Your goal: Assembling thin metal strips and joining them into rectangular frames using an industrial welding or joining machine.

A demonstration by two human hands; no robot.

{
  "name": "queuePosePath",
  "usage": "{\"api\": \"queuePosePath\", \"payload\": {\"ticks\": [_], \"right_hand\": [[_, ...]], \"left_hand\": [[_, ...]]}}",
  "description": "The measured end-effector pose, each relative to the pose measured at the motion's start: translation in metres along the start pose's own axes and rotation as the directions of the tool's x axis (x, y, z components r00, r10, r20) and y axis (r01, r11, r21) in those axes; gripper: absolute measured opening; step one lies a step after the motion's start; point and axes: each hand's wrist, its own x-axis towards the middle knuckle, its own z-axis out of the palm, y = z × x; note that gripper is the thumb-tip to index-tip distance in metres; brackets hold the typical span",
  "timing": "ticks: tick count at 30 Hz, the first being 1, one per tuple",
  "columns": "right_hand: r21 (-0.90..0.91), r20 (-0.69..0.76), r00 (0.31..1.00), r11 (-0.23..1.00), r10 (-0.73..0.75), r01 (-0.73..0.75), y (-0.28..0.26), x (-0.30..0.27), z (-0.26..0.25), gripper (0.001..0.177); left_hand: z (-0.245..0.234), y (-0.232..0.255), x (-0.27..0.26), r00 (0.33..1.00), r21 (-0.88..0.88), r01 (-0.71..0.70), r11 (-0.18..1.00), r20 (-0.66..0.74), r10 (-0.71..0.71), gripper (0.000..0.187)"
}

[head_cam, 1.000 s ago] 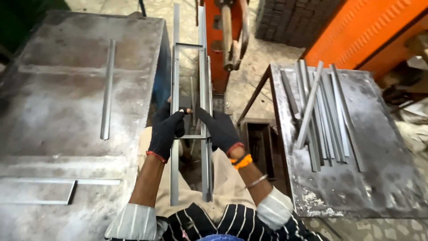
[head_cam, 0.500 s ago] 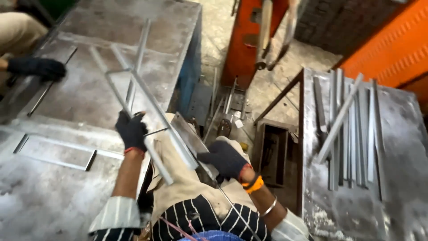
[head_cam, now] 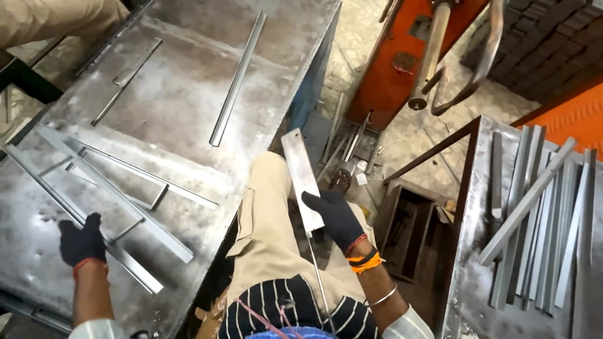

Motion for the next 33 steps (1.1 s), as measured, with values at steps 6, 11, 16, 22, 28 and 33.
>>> {"api": "queuePosePath", "payload": {"ticks": [6,11,16,22,28,33], "right_hand": [[0.282,-0.152,0.972,0.935,-0.177,0.215,-0.04,0.004,0.004,0.034],[0.379,-0.206,0.971,0.905,-0.122,0.194,-0.02,0.012,-0.006,0.031],[0.486,-0.234,0.972,0.869,0.025,0.095,-0.015,0.004,-0.011,0.033],[0.467,-0.244,0.956,0.884,0.161,-0.029,-0.01,0.008,-0.014,0.034],[0.486,-0.244,0.956,0.874,0.161,-0.023,-0.006,0.013,-0.009,0.033],[0.44,-0.259,0.962,0.898,0.091,0.034,-0.008,0.015,0.001,0.033]], "left_hand": [[0.041,0.129,-0.001,0.918,-0.214,-0.396,0.893,-0.088,0.386,0.033],[0.084,0.288,-0.018,0.783,-0.226,-0.603,0.765,0.017,0.622,0.018],[0.114,0.368,-0.014,0.775,0.046,-0.623,0.781,0.174,0.608,0.025],[0.197,0.349,0.004,0.851,0.368,-0.512,0.776,0.097,0.516,0.01],[0.202,0.349,0.003,0.872,0.42,-0.476,0.773,0.109,0.477,0.006],[0.199,0.356,-0.01,0.874,0.42,-0.481,0.769,0.16,0.459,0.007]]}}
